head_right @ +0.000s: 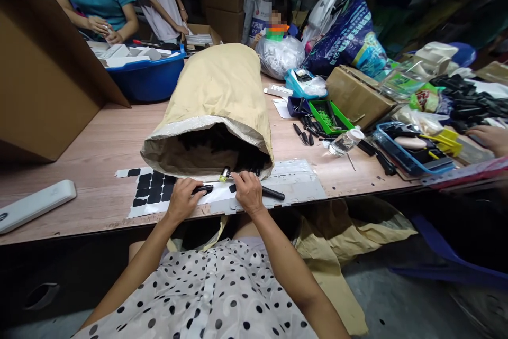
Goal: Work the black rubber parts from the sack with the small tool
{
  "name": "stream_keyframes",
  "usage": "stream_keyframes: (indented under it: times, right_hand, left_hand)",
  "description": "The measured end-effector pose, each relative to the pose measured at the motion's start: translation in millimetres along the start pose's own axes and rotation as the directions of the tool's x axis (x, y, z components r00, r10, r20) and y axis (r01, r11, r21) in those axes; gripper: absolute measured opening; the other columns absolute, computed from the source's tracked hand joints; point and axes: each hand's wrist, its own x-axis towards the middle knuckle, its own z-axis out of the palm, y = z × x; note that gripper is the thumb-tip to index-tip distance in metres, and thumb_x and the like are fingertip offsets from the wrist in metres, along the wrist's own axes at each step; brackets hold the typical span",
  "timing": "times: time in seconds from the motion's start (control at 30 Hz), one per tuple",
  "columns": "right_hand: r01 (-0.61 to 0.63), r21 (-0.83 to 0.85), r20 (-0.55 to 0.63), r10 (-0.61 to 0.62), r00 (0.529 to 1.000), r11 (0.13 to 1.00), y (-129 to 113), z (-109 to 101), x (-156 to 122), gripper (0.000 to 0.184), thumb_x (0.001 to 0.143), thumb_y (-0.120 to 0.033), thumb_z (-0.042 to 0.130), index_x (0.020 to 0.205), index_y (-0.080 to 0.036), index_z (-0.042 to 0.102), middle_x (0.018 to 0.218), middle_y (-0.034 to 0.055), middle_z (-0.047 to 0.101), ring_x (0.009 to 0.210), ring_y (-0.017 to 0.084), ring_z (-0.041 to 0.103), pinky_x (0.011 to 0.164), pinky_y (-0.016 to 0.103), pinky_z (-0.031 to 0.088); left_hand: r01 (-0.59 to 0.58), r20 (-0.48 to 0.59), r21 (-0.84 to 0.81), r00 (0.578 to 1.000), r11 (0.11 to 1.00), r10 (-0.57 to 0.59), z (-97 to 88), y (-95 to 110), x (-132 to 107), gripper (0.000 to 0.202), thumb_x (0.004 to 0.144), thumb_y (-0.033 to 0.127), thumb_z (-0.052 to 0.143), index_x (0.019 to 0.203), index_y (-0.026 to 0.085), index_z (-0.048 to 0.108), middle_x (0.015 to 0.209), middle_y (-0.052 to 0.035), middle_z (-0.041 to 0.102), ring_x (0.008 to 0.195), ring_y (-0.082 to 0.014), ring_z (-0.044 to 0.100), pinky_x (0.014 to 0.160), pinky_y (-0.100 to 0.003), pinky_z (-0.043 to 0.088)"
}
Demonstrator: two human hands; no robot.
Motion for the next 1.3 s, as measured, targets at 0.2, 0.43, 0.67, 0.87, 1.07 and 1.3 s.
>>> stream_keyframes:
  times: [0.2,0.43,0.67,0.87,1.07,1.3]
  right_hand:
    - [-0.025,0.102,-0.027,0.028,0.999,0.994,-0.8,-13.8,-1.0,0.036,0.099,-0.018,0.042,0.125,-0.024,0.066,0.097,0.0076,0.065,0.088,0.019,0.058,0.079,0.029,0.046]
    - [-0.101,0.299,-0.009,0.109,0.994,0.949,-14.6,-31.4,-5.2,0.037,0.102,-0.024,0.039,0.126,-0.027,0.066,0.099,0.0061,0.069,0.093,0.018,0.065,0.085,0.029,0.053]
    - [-0.089,0.314,0.036,0.082,0.996,0.945,-18.8,-29.6,-14.0,0.035,0.101,-0.022,0.040,0.120,-0.025,0.069,0.097,0.0056,0.070,0.089,0.016,0.066,0.081,0.025,0.053]
    - [-0.064,0.408,-0.011,0.075,0.997,0.911,-25.7,-28.5,-8.0,0.035,0.101,-0.023,0.041,0.124,-0.027,0.067,0.101,0.0057,0.070,0.094,0.017,0.066,0.085,0.027,0.055]
    - [-0.032,0.409,0.005,0.032,0.999,0.912,-30.0,-21.3,-5.3,0.033,0.100,-0.022,0.042,0.119,-0.027,0.068,0.094,0.0043,0.069,0.087,0.017,0.066,0.077,0.026,0.054]
    - [-0.057,0.206,-0.021,0.063,0.998,0.977,-1.5,-11.6,9.3,0.031,0.100,-0.022,0.043,0.114,-0.026,0.071,0.092,0.0054,0.066,0.084,0.018,0.059,0.076,0.029,0.047]
  left_hand:
    - [-0.050,0.115,-0.066,0.992,0.997,0.058,15.6,16.2,21.9,0.014,0.088,0.032,0.066,0.099,0.027,0.072,0.095,-0.0037,0.066,0.096,-0.0242,0.053,0.089,-0.038,0.043]
    - [0.012,0.110,-0.081,0.994,0.997,-0.003,20.7,15.7,22.2,0.016,0.087,0.034,0.068,0.101,0.028,0.074,0.094,-0.0034,0.065,0.095,-0.0238,0.052,0.089,-0.038,0.043]
    - [0.024,0.111,-0.084,0.994,0.996,-0.014,22.3,18.1,22.9,0.016,0.087,0.034,0.068,0.101,0.029,0.074,0.093,-0.0027,0.064,0.096,-0.0232,0.051,0.088,-0.037,0.043]
    - [0.035,0.124,-0.068,0.992,0.997,-0.027,22.0,20.0,23.5,0.015,0.088,0.035,0.068,0.101,0.028,0.073,0.094,-0.0020,0.063,0.094,-0.0224,0.050,0.088,-0.037,0.042]
    - [0.071,0.142,-0.058,0.988,0.996,-0.062,21.1,21.5,24.2,0.014,0.088,0.033,0.068,0.099,0.027,0.073,0.094,-0.0022,0.064,0.094,-0.0226,0.051,0.089,-0.037,0.042]
    - [0.064,0.128,-0.073,0.990,0.995,-0.054,18.5,23.8,24.0,0.013,0.085,0.031,0.070,0.096,0.027,0.073,0.093,-0.0019,0.064,0.095,-0.0227,0.052,0.091,-0.037,0.043]
